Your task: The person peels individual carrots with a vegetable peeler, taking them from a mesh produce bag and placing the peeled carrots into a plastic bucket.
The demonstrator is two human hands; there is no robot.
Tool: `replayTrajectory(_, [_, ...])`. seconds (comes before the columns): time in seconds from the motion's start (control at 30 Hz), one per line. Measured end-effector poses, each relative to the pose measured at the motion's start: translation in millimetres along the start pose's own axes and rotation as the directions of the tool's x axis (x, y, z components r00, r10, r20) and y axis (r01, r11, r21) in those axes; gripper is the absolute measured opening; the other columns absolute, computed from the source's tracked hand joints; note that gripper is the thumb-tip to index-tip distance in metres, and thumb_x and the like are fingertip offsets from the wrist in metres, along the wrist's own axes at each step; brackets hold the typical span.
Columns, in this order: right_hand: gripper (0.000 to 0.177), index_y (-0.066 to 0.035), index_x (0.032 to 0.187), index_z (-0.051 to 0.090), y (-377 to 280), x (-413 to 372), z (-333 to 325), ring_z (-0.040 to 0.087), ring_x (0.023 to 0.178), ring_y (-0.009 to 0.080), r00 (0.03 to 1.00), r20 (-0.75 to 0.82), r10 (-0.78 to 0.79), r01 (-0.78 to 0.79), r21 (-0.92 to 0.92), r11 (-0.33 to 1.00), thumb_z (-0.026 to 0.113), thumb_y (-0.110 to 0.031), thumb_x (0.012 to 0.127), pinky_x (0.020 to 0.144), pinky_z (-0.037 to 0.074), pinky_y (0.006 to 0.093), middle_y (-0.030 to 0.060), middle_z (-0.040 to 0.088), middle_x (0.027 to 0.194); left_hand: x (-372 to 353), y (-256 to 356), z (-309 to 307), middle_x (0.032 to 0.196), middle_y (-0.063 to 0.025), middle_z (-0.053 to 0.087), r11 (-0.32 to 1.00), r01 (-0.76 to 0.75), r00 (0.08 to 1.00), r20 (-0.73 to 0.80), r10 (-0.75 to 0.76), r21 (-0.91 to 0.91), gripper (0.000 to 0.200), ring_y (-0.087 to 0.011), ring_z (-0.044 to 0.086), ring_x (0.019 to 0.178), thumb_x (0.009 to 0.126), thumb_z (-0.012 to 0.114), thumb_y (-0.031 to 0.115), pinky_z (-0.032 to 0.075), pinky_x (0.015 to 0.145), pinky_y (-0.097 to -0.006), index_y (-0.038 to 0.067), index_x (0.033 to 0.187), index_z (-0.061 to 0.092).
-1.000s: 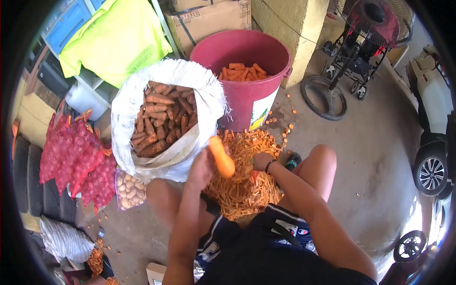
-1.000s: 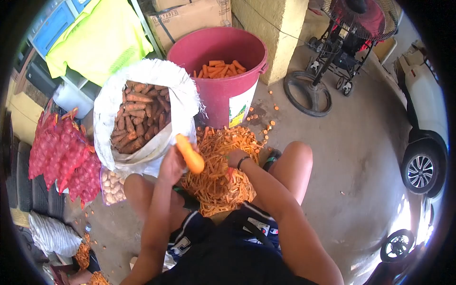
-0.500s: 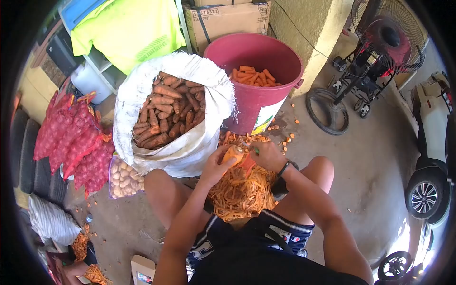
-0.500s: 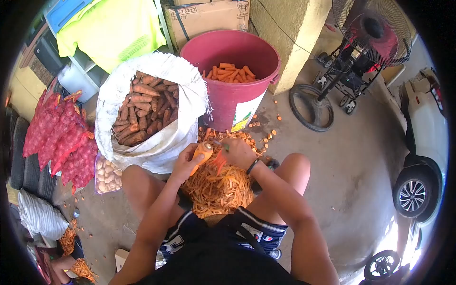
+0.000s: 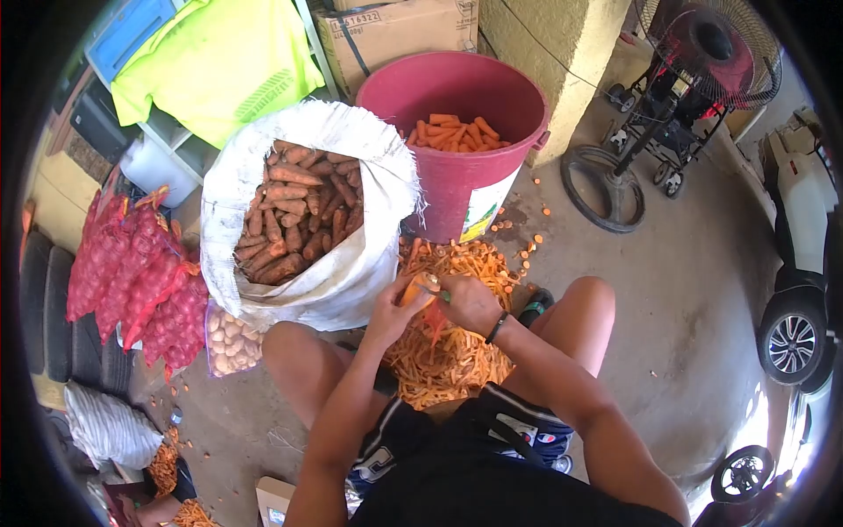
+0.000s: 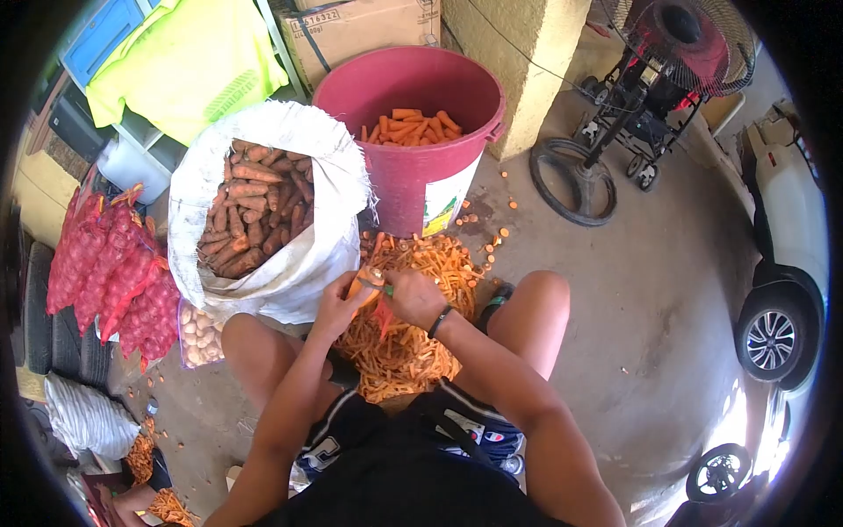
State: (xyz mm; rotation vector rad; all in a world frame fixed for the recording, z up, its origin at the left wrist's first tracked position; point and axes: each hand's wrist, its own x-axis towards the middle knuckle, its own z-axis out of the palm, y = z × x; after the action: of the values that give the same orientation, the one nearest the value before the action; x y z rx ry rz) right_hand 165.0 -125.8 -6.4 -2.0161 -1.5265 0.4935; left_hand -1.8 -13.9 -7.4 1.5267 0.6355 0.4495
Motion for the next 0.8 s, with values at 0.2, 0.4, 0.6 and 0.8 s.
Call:
replayTrajectory(0.2, [0.03,-0.002,0.102,0.072,79.7,26.3,42.4,0.07,0.097,0.0376,0.789,0.586,0.185,0.127,-0.45,0.884,0.064,-0.023,0.083,0.088,0.055,0.0468,0.0225,0.072,0.099,-11.8,-4.8,3.2,0.109,-0.0071,0.067,0.996,0.032,0.997,0.076,-0.026,-0.078,0.044,-0.0119,0.064,0.092,0.092,0.074,0.024,0.053,0.079,-0.0284,0.0,0.126,0.06])
replayTrajectory(0.4, [0.034,-0.001,0.1,0.071,72.2,7.4,40.3,0.069,0.095,0.04,0.88,0.36,0.308,-0.221,-0.264,0.939,0.063,-0.03,0.085,0.084,0.055,0.0472,0.0253,0.071,0.094,-15.6,1.7,-9.1,0.102,-0.0084,0.062,0.965,0.226,0.974,0.053,-0.221,-0.134,0.053,-0.013,0.064,0.079,0.091,0.076,0.019,0.054,0.071,-0.0287,-0.002,0.126,0.043])
replayTrajectory(0.6, [0.028,-0.003,0.103,0.064,16.0,-3.5,7.2,0.069,0.09,0.0408,0.986,0.012,0.165,-0.161,-0.17,0.972,0.064,-0.027,0.089,0.076,0.057,0.0494,0.0254,0.068,0.096,-9.4,-28.9,9.8,0.096,-0.0061,0.062,0.981,0.193,0.975,-0.114,-0.192,0.001,0.05,-0.0112,0.058,0.069,0.089,0.075,0.015,0.049,0.059,-0.0268,0.001,0.126,0.045])
replayTrajectory(0.8, [0.029,-0.002,0.107,0.06,0.2,-4.8,19.8,0.069,0.087,0.0425,0.988,0.071,0.135,-0.111,-0.274,0.955,0.064,-0.024,0.088,0.074,0.058,0.0493,0.0248,0.067,0.096,-11.5,-16.4,26.4,0.094,-0.0048,0.061,0.982,0.185,0.979,-0.082,-0.187,-0.034,0.034,-0.0105,0.058,0.073,0.085,0.067,0.003,0.046,0.058,-0.0268,0.0,0.116,0.054])
